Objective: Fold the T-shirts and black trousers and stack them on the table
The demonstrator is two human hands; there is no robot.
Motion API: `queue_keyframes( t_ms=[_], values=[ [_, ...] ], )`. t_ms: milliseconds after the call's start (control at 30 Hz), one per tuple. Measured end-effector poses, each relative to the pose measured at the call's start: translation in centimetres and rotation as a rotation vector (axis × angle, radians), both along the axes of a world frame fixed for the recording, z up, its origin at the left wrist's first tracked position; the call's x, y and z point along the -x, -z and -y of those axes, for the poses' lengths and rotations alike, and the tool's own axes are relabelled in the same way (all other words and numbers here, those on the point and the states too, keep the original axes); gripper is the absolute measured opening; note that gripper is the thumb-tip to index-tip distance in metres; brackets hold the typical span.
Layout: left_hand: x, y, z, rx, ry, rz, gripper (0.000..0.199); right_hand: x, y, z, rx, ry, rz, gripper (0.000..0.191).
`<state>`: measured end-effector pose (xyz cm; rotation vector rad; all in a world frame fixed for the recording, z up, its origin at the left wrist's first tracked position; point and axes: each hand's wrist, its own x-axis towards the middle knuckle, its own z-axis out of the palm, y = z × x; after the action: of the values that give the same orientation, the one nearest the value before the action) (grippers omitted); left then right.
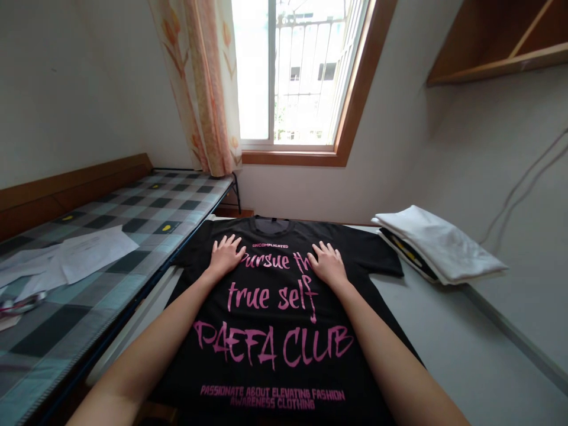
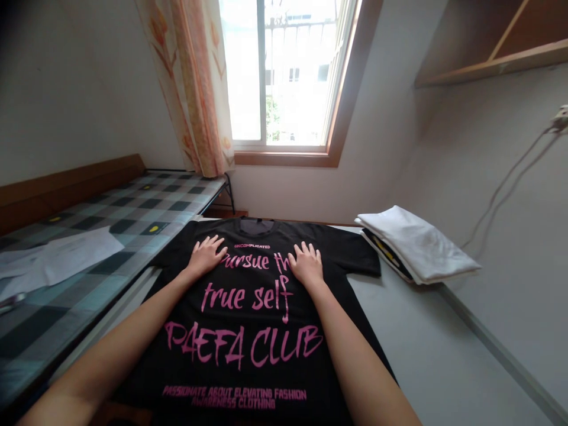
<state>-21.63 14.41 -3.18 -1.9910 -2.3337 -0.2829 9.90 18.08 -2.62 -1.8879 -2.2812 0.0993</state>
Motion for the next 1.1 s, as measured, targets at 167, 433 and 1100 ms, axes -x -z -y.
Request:
queue_keyframes(
  t_ms=[167, 433, 1100],
  values=[
    [0.0, 0.0, 0.1, 0.014, 0.001, 0.015, 0.056, -0.1, 0.1, 0.0, -0.018, -0.001, -0.002, 0.055],
    [-0.1, -0.1, 0.2, 0.013, 0.006, 0.026, 0.056, -0.2, 0.3, 0.1, -0.014, -0.003, 0.000, 0.054],
    [-0.1, -0.2, -0.3, 0.115, 0.052, 0.018, 0.069, -1.4, -0.3, -4.3, 0.084, 0.118, 0.023, 0.067]
  ],
)
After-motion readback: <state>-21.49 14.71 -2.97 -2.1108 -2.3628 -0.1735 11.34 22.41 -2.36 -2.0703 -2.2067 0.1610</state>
